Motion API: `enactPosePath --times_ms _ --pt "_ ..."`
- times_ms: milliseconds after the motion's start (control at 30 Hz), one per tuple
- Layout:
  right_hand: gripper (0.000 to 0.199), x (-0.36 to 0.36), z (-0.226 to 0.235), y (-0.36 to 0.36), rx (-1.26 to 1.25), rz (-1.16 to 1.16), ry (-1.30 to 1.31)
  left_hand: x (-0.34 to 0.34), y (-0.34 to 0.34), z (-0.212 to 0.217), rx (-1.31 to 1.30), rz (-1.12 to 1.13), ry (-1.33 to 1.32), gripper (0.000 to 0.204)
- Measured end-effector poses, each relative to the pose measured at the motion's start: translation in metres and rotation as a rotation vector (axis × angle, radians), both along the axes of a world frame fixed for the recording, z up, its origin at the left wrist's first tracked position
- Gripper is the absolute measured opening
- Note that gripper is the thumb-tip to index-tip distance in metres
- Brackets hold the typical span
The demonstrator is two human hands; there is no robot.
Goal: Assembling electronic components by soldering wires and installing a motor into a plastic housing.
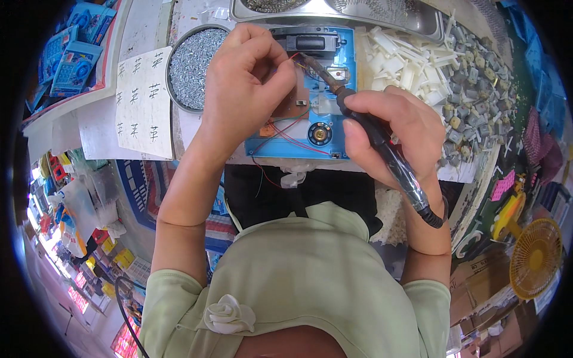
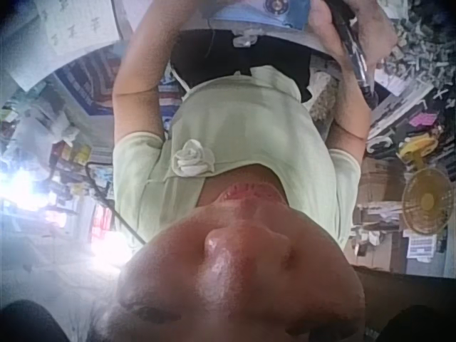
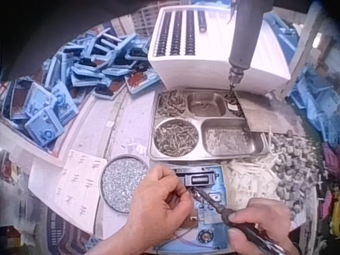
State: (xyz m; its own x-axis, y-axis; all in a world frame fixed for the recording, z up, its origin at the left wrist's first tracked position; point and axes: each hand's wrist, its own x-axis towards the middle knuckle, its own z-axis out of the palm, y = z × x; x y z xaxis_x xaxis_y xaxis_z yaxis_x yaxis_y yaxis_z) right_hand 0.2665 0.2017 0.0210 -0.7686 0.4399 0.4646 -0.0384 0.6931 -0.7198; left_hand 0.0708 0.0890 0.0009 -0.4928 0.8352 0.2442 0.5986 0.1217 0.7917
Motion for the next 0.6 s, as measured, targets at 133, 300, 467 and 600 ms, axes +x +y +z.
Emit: enactPosePath --times_ms 133,300,467,600 --pt "0.026 -0.001 0.002 0.002 0.063 0.015 -0.012 0.000 0.000 0.001 0.004 0.000 -0.004 0.010" --pt "0.023 -0.001 0.004 0.006 0.097 0.056 0.005 0.001 0.001 0.000 0.012 0.007 -0.012 0.011" --pt "0.022 0.004 0.004 0.007 0.040 0.050 -0.023 0.001 0.000 -0.001 0.011 0.013 -0.009 0.011" --pt "0.022 0.006 0.005 0.008 0.002 0.018 -0.043 0.001 0.002 0.002 0.003 0.007 -0.014 0.011"
